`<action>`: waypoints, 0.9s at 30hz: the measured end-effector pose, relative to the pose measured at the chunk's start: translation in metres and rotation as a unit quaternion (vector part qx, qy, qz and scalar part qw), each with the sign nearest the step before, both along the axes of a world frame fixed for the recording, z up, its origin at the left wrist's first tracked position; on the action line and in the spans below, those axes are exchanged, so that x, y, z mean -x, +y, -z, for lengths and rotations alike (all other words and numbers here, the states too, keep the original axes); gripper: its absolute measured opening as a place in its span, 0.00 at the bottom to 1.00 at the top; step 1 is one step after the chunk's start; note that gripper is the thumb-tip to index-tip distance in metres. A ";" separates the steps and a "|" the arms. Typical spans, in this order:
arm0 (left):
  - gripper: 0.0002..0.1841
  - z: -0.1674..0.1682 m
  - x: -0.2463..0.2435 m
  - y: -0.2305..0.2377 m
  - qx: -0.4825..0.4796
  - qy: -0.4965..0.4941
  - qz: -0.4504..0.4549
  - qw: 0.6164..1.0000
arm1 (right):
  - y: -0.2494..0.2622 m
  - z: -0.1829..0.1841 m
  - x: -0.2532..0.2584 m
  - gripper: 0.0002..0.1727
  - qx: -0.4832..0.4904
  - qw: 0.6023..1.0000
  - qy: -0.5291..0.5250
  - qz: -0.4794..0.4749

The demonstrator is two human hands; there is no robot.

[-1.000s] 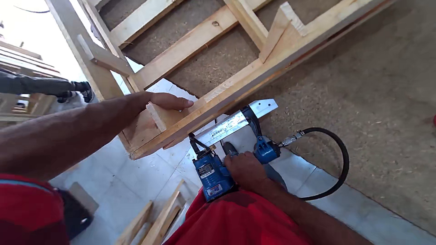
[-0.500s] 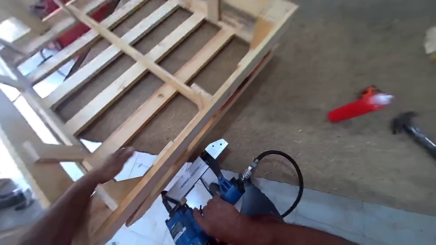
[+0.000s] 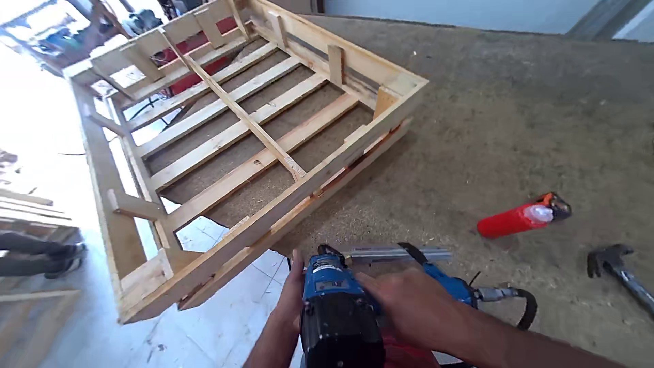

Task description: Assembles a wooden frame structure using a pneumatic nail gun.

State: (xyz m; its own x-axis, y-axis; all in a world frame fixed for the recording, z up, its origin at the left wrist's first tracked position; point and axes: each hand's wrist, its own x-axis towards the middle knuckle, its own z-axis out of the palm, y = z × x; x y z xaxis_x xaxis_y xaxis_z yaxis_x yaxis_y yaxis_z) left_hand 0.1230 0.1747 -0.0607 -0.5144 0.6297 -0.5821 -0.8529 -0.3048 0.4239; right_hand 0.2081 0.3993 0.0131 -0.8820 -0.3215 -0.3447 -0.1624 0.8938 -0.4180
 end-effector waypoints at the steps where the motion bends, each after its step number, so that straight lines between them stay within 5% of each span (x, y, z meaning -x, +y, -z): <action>1: 0.46 -0.001 0.007 0.013 -0.048 -0.003 -0.025 0.999 | 0.009 0.000 0.000 0.26 -0.010 0.998 0.061 -0.017; 4: 0.24 -0.010 0.030 0.032 -0.086 0.049 -0.026 0.995 | 0.030 0.012 0.013 0.28 -0.028 0.977 0.206 -0.049; 6: 0.19 -0.004 0.042 0.040 -0.082 0.108 -0.044 0.990 | 0.039 0.027 0.030 0.27 -0.036 0.967 0.244 -0.060; 10: 0.25 0.024 0.063 0.055 -0.151 0.198 -0.069 0.966 | 0.058 0.048 0.061 0.30 -0.075 0.966 0.238 -0.067; 15: 0.36 0.057 0.084 0.074 -0.186 0.195 -0.058 0.961 | 0.076 0.064 0.077 0.21 -0.118 0.946 0.287 -0.088; 24: 0.35 0.066 0.096 0.077 -0.185 0.216 -0.082 0.955 | 0.088 0.085 0.099 0.20 -0.085 0.932 0.333 -0.112; 27: 0.32 0.057 0.078 0.087 -0.102 0.230 -0.125 0.960 | 0.093 0.086 0.086 0.19 -0.079 0.935 0.331 -0.099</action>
State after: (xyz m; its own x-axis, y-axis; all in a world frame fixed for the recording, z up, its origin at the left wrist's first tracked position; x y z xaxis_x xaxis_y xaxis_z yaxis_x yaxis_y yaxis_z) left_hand 0.0449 0.2617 -0.1176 -0.8375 0.5294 -0.1354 -0.4791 -0.5923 0.6478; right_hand 0.1216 0.4925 -0.0729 -0.8476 -0.4918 0.1994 -0.5073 0.8612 -0.0322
